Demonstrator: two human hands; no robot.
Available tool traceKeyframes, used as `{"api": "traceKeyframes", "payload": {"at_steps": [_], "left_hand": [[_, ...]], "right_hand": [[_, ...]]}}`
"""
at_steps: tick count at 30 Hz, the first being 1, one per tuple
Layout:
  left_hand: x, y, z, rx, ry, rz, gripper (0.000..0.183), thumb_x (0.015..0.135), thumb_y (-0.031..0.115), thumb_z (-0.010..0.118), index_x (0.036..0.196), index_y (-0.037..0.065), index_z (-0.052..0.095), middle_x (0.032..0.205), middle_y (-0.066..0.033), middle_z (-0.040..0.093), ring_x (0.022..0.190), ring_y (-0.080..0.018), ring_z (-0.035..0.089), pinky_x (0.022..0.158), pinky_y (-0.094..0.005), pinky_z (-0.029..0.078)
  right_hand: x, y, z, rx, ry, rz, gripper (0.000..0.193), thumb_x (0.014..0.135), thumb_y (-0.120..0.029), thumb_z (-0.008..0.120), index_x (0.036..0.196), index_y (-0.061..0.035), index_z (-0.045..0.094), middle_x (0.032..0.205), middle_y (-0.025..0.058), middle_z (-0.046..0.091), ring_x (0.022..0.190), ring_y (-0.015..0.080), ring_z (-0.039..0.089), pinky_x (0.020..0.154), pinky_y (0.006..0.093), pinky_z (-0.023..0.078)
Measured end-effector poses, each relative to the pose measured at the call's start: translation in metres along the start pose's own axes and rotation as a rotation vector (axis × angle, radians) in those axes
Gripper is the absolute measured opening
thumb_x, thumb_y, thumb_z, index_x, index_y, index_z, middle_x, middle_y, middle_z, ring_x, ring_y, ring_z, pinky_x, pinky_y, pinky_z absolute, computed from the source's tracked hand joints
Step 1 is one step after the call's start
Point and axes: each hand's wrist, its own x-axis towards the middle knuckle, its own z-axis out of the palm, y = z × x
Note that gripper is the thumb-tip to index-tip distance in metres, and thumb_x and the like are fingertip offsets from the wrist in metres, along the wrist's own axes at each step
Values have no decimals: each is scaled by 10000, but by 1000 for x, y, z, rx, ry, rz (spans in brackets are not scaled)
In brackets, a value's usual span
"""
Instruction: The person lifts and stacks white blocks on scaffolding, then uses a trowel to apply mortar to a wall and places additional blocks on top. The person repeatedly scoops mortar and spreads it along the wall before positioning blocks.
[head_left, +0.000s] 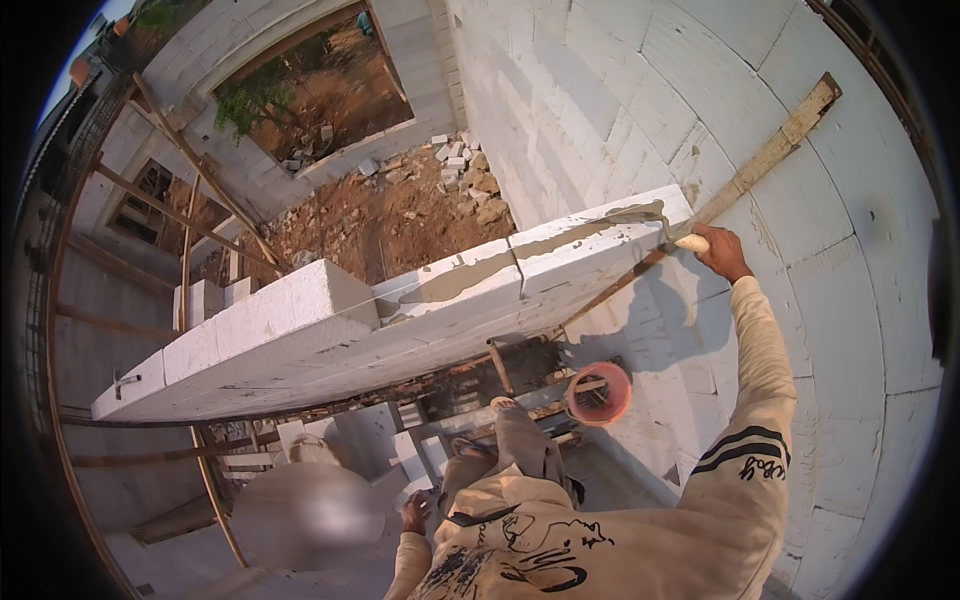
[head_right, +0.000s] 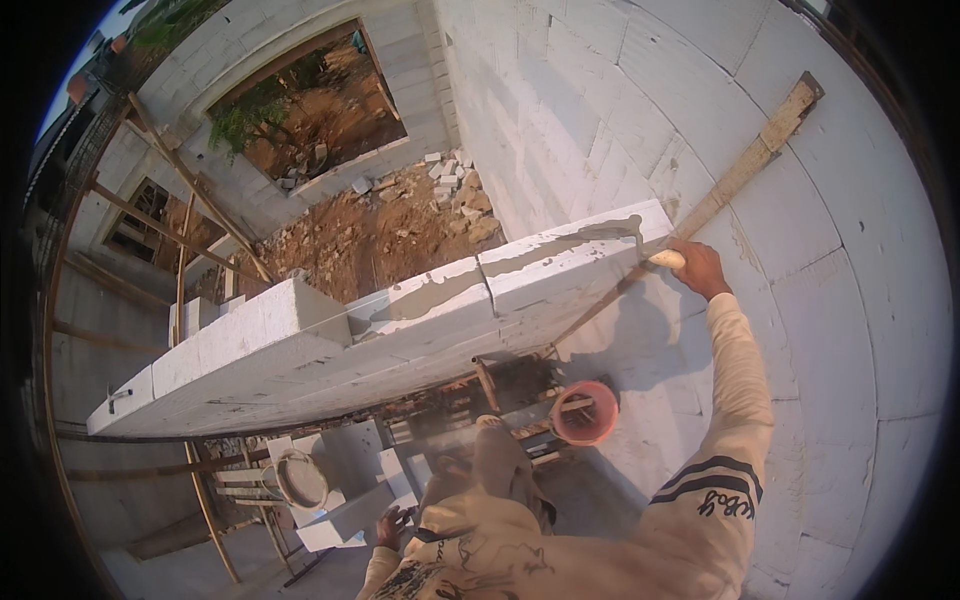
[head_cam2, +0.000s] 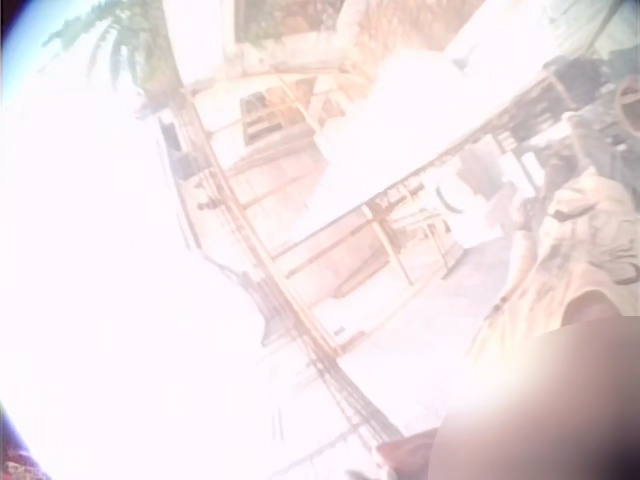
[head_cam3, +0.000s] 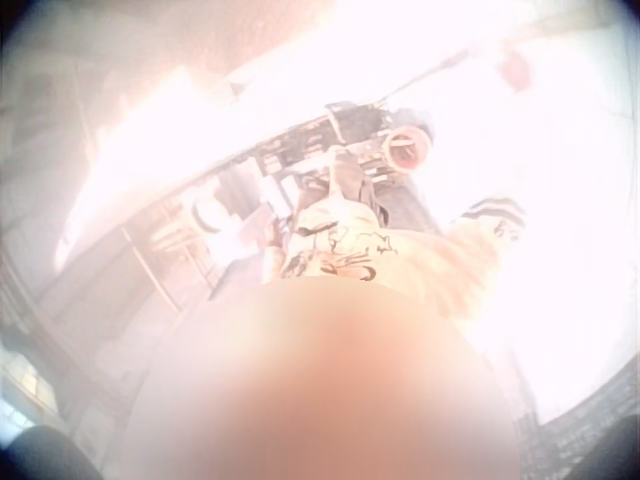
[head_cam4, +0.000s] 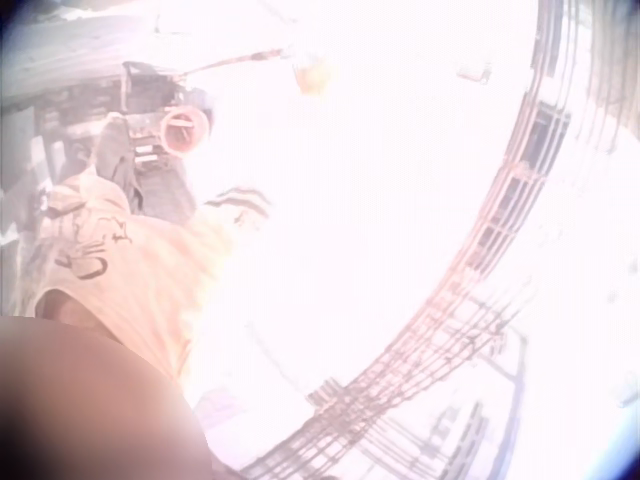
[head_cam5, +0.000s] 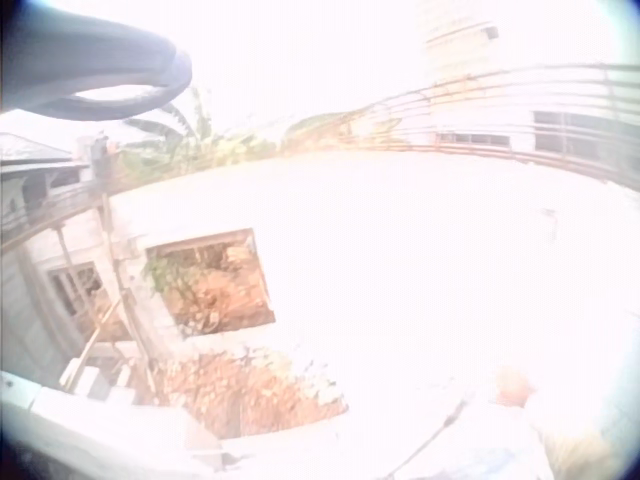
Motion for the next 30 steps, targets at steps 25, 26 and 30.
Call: {"api": "traceKeyframes", "payload": {"at_steps": [25, 26, 30], "left_hand": [[16, -39, 7, -285, 107, -1, 474, 989, 411, 599, 1364, 121, 599, 1264, -72, 699, 1102, -258, 651, 942, -446, 474], [14, -43, 7, -308, 86, 27, 468, 989, 412, 603, 1357, 122, 604, 1260, -71, 699, 1100, -258, 652, 939, -443, 474], [5, -57, 8, -362, 107, -10, 434, 993, 402, 609, 1326, 125, 624, 1248, -66, 699, 1083, -258, 658, 921, -424, 473]], "right_hand": [[12, -259, 65, 136, -36, -400, 472, 744, -105, 748, 1205, -104, 650, 1024, 116, 740, 883, 359, 707, 747, 497, 545], [13, -273, 68, 127, -25, -403, 478, 745, -108, 749, 1212, -108, 646, 1026, 121, 738, 885, 362, 706, 748, 498, 544], [19, -308, 76, 93, -74, -414, 499, 756, -123, 747, 1240, -117, 626, 1023, 149, 723, 889, 388, 694, 751, 506, 541]]}}
